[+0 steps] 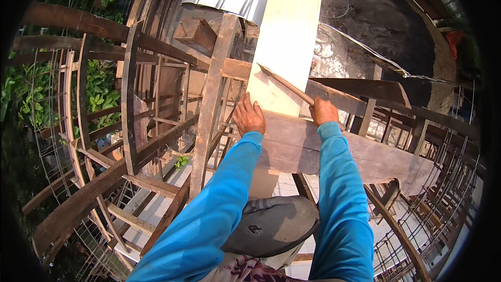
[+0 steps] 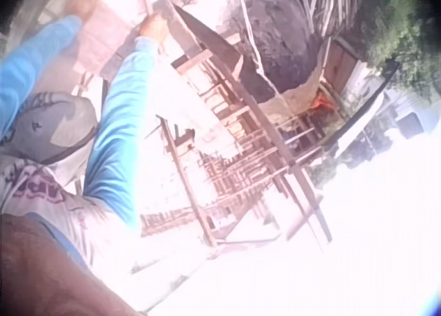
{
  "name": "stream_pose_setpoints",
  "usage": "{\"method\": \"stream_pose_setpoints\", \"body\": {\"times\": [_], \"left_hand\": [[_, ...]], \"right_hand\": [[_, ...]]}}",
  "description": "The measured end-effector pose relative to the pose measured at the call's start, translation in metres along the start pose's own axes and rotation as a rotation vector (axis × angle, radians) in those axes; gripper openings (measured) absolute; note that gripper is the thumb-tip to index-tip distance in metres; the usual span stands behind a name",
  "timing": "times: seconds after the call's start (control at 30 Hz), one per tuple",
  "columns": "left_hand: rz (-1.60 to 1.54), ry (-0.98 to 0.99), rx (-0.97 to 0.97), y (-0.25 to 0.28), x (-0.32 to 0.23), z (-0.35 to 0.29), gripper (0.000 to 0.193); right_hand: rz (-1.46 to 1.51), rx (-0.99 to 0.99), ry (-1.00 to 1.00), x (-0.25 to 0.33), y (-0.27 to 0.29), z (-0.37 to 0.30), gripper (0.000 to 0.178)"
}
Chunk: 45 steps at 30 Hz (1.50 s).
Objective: The person hammers a nail into a wooden plank, retrieves more nails from a bucket, and then moves a long wooden beam to position it across a metal rebar structure.
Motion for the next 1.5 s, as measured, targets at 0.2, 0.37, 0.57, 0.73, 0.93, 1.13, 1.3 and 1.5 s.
{"method": "stream_pose_setpoints", "body": {"times": [0.2, 0.37, 0.57, 0.73, 0.93, 1.13, 1.3, 1.5], "left_hand": [[0.000, -0.019, -0.078, 0.002, 0.004, -0.003, 0.044], [-0.041, -0.020, -0.091, 0.001, -0.002, 0.000, 0.043], [-0.034, -0.026, -0.085, 0.011, 0.007, 0.002, 0.043], [0.018, -0.013, -0.069, 0.003, 0.012, 0.004, 0.041], [0.007, -0.086, -0.151, -0.003, -0.009, -0.014, 0.035], [0.009, -0.129, -0.204, 0.009, -0.011, -0.020, 0.036], [0.030, -0.259, -0.261, -0.006, 0.006, 0.004, 0.039], [-0.016, -0.260, -0.105, -0.011, 0.000, 0.009, 0.045]], "right_hand": [[0.346, -0.225, -0.014, 0.021, 0.027, -0.040, 0.020], [-0.008, -0.062, 0.013, 0.007, -0.016, -0.018, 0.019], [0.162, -0.094, -0.064, 0.021, 0.011, -0.078, 0.021], [0.732, -0.219, -0.361, -0.006, -0.029, -0.203, 0.025], [0.861, -0.269, -0.676, -0.034, -0.035, -0.425, 0.033], [1.010, -0.262, -1.017, -0.004, -0.064, -0.657, 0.034], [0.868, -0.284, -1.156, 0.040, -0.085, -0.764, 0.032], [1.497, -0.323, -1.429, 0.124, -0.104, -0.822, 0.022]]}}
Point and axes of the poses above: each hand's wrist, its own z-axis towards the middle knuckle, its own y-axis out of the back of the hand, x = y × z, the point moved 10 cm from there along z, towards the middle knuckle, and after that the axes turned 4 degrees about y, right-handed, at the moved point
